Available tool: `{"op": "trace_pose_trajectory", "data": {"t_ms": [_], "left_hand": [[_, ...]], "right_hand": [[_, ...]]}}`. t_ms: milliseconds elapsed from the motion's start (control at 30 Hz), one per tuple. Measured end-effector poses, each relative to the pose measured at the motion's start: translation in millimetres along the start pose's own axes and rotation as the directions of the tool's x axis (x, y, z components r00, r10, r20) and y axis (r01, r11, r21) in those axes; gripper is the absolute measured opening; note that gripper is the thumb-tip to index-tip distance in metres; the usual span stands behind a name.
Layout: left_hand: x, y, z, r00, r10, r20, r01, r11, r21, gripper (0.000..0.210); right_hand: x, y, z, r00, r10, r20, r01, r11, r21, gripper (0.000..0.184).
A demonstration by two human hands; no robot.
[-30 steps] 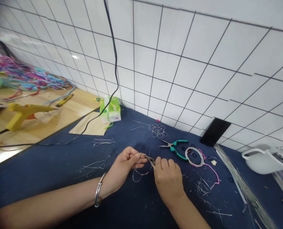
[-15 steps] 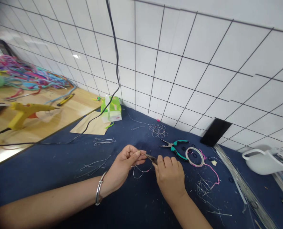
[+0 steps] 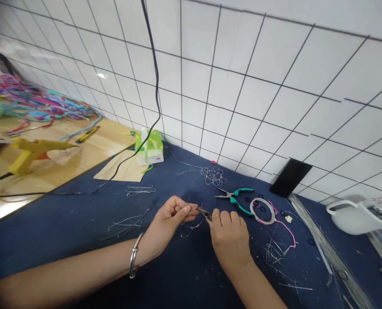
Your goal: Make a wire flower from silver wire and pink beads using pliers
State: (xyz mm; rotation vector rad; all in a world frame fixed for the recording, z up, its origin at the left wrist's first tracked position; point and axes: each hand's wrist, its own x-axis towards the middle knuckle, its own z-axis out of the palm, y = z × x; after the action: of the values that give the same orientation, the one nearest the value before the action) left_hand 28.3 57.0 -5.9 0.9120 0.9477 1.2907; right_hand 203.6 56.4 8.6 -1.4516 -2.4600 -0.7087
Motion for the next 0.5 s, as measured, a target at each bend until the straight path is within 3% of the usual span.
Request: {"op": "trace_pose_trajectory", "data": {"t_ms": [233, 500], "left_hand": [[0.8, -2.9, -1.6, 0.999, 0.048, 0.014, -0.049, 0.996, 0.072, 0.014], [2.1, -0.9, -0.5, 0.999, -0.036, 0.005, 0.036, 0.999, -0.028, 0.016]], "right_hand": [[-2.1, -0.5, -3.3, 1.0, -0.007, -0.007, 0.007, 1.0, -0.007, 0.025], [-2.9, 2.1, 3.4, 0.999, -0.013, -0.035, 0.013, 1.0, 0.015, 0.026]]}}
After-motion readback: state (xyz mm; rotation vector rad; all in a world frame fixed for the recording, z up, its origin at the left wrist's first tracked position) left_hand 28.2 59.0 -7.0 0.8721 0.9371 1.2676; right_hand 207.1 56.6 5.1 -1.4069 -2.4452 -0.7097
